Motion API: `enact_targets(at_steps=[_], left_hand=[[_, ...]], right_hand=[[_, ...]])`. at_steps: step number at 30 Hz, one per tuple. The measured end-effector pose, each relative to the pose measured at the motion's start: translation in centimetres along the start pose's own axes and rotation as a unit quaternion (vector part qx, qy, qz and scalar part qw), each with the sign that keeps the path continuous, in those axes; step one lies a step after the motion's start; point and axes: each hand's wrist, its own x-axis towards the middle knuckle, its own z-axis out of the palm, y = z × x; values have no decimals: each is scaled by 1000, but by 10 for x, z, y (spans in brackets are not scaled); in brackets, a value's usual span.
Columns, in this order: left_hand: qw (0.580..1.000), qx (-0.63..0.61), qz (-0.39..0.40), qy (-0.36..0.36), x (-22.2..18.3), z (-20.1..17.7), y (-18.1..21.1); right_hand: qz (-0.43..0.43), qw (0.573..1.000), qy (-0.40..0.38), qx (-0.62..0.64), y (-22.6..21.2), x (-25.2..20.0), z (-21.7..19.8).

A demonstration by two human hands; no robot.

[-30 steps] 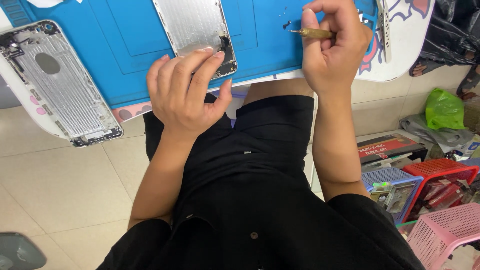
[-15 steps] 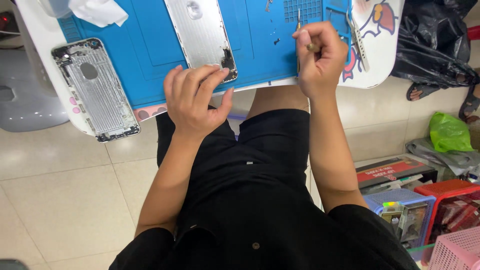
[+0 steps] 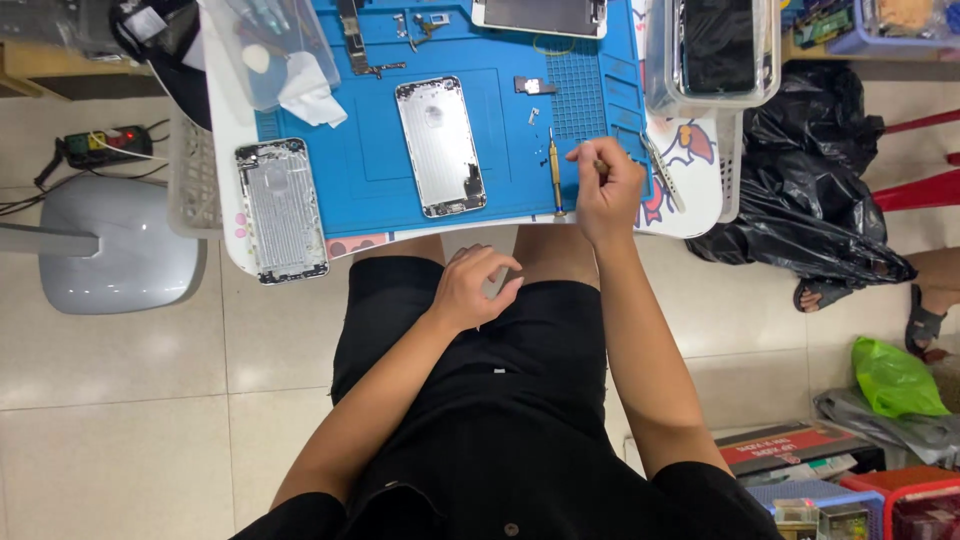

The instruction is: Repairing a mobile phone by reassembling internal components and securing parts.

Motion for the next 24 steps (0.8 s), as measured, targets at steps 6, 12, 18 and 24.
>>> enact_targets(at_steps=[6,12,18,24], left_hand=[[993,-54,-98,-24,-2,1,10],[988,-76,-132,-26,-9,15,2],[986,-73,-144,-35,-7,17,2],[986,-81,-141,-34,-7,19,-3]], right_hand=[[-36,989,-57,-128,-25,9,5],[-55,988,-75,-127,-18,4,2],[-52,984,-90,-144,-23,7,1],[-58,981,-119,-144,-29,8,-2]])
